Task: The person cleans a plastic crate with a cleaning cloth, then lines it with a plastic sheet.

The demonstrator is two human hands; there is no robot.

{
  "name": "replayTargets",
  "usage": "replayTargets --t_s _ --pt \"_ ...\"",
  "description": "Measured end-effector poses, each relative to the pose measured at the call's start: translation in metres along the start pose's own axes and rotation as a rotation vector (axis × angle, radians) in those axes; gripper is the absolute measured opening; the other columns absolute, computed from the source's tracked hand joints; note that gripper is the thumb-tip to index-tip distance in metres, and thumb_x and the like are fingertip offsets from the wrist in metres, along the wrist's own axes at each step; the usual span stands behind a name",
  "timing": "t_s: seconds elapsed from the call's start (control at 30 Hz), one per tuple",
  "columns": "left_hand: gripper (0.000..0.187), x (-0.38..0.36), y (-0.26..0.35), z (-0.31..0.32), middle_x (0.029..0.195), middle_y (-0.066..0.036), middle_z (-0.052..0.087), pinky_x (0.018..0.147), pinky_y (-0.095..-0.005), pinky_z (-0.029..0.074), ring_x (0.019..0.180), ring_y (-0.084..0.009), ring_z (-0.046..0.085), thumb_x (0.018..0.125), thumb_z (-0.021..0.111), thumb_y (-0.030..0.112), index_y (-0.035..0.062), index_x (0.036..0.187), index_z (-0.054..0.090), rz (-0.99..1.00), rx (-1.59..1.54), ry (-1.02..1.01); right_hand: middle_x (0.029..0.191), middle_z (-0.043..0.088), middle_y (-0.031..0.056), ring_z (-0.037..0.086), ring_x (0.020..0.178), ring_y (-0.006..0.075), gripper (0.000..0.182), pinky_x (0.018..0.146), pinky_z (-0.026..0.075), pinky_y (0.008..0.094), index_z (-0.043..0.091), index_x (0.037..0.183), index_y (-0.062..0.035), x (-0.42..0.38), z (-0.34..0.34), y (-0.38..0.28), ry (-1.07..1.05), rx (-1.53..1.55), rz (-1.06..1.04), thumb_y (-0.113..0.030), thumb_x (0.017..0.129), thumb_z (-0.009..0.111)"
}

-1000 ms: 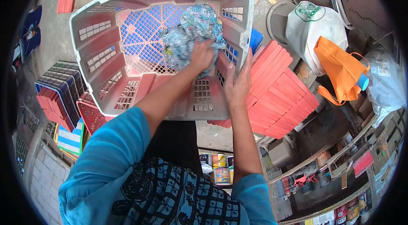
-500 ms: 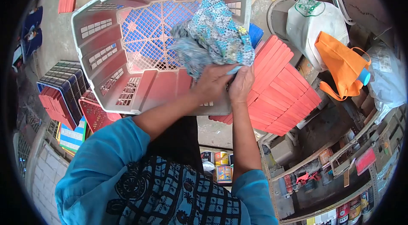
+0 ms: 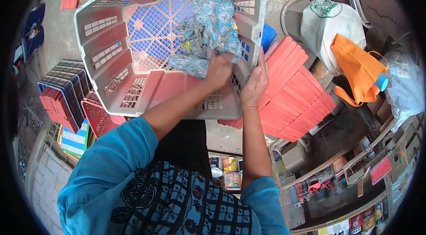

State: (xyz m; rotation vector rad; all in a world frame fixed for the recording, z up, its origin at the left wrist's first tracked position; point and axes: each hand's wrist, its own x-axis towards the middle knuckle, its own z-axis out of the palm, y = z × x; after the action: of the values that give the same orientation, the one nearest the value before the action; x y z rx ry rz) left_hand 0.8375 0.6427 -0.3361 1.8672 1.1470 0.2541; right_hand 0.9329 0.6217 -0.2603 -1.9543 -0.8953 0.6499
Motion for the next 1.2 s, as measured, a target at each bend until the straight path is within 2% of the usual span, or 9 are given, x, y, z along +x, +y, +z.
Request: replayTargets --t_s 0.2,0.47,0.63,0.67,0.87,0.93,1.03,1.07,1.2 --pt "0.029 -0.041 0.031 -0.042 0.089 -0.022 0.059 0.079 -0.0407 0.042 0.084 -0.0374 0.055 0.069 0.045 0.003 -0.0029 0.093 0.059 0.142 -0.451 0.031 0.12 0.047 0.02 0.044 0.112 0.0279 0.061 0.096 0.03 0.035 0.042 0.122 0.0061 0.0 -0.002 0.001 -0.027 -0.008 0.032 -0.043 0.092 0.024" --pt "0.025 -0.048 -0.068 -0.008 0.091 -0.021 0.059 0.073 -0.0425 0.045 0.084 -0.0344 0.057 0.065 0.046 0.007 -0.0002 0.083 0.062 0.037 0.311 -0.64 0.124 0.044 0.0191 0.04 0.116 0.0275 0.062 0.098 0.027 0.0344 0.039 0.124 0.0054 -0.003 -0.001 0.0 -0.067 0.053 0.062 -0.045 0.091 0.025" --pt "0.023 -0.039 -0.028 0.063 0.085 -0.018 0.062 0.072 -0.042 0.047 0.077 -0.0311 0.059 0.071 0.046 0.015 0.0035 0.073 0.065 -0.491 -0.009 -0.245 0.124 0.044 0.0193 0.039 0.117 0.0279 0.061 0.098 0.027 0.0344 0.038 0.125 0.0054 -0.001 -0.001 0.006 -0.063 0.03 0.043 -0.044 0.091 0.027" --pt "0.022 -0.039 -0.028 0.059 0.091 -0.02 0.061 0.077 -0.0413 0.045 0.085 -0.0317 0.059 0.074 0.046 0.014 0.0026 0.079 0.065 -0.429 0.019 -0.42 0.124 0.044 0.0194 0.039 0.117 0.0278 0.061 0.098 0.027 0.0343 0.038 0.125 0.0054 0.001 -0.001 0.005 -0.062 0.01 0.034 -0.044 0.091 0.027" --pt "0.03 -0.079 0.024 0.035 0.094 -0.017 0.061 0.078 -0.0351 0.043 0.086 -0.0271 0.057 0.074 0.046 0.01 0.001 0.099 0.06 -0.657 -0.778 -0.157 0.124 0.044 0.0199 0.041 0.116 0.0266 0.06 0.096 0.029 0.0338 0.039 0.124 0.0057 0.003 0.0 -0.002 -0.057 0.029 0.039 -0.044 0.091 0.029" --pt "0.041 -0.097 0.04 0.018 0.092 -0.016 0.061 0.073 -0.0295 0.044 0.077 -0.0194 0.058 0.074 0.044 0.005 0.0017 0.113 0.054 -0.424 -0.958 -0.129 0.124 0.045 0.0197 0.042 0.115 0.0262 0.06 0.096 0.03 0.0337 0.039 0.124 0.0058 0.001 -0.001 -0.002 -0.057 0.031 0.068 -0.043 0.091 0.029" --pt "0.043 -0.085 0.041 -0.066 0.102 -0.016 0.059 0.079 -0.0294 0.042 0.086 -0.0203 0.058 0.074 0.042 0.004 0.0057 0.116 0.053 -0.353 -0.715 -0.743 0.123 0.045 0.0194 0.041 0.115 0.0262 0.059 0.096 0.03 0.0338 0.039 0.124 0.0056 0.0 0.0 -0.004 -0.055 0.036 0.085 -0.042 0.091 0.03" --pt "0.05 -0.089 0.025 -0.06 0.103 -0.017 0.058 0.083 -0.0276 0.04 0.094 -0.0218 0.057 0.075 0.039 0.003 0.0093 0.124 0.045 -0.176 -0.648 -0.608 0.123 0.045 0.0194 0.042 0.115 0.0262 0.057 0.096 0.03 0.0337 0.039 0.124 0.0052 0.0 -0.001 -0.003 -0.05 0.01 0.063 -0.041 0.091 0.032" --pt "0.054 -0.055 -0.02 -0.057 0.108 -0.018 0.056 0.09 -0.0386 0.035 0.104 -0.0302 0.052 0.076 0.044 0.019 0.0094 0.129 0.037 -0.399 -0.166 -0.544 0.13 0.038 0.0175 0.036 0.12 0.0244 0.054 0.099 0.025 0.0323 0.035 0.127 0.0044 -0.001 0.0 -0.006 -0.097 0.03 0.07 -0.037 0.092 0.032"
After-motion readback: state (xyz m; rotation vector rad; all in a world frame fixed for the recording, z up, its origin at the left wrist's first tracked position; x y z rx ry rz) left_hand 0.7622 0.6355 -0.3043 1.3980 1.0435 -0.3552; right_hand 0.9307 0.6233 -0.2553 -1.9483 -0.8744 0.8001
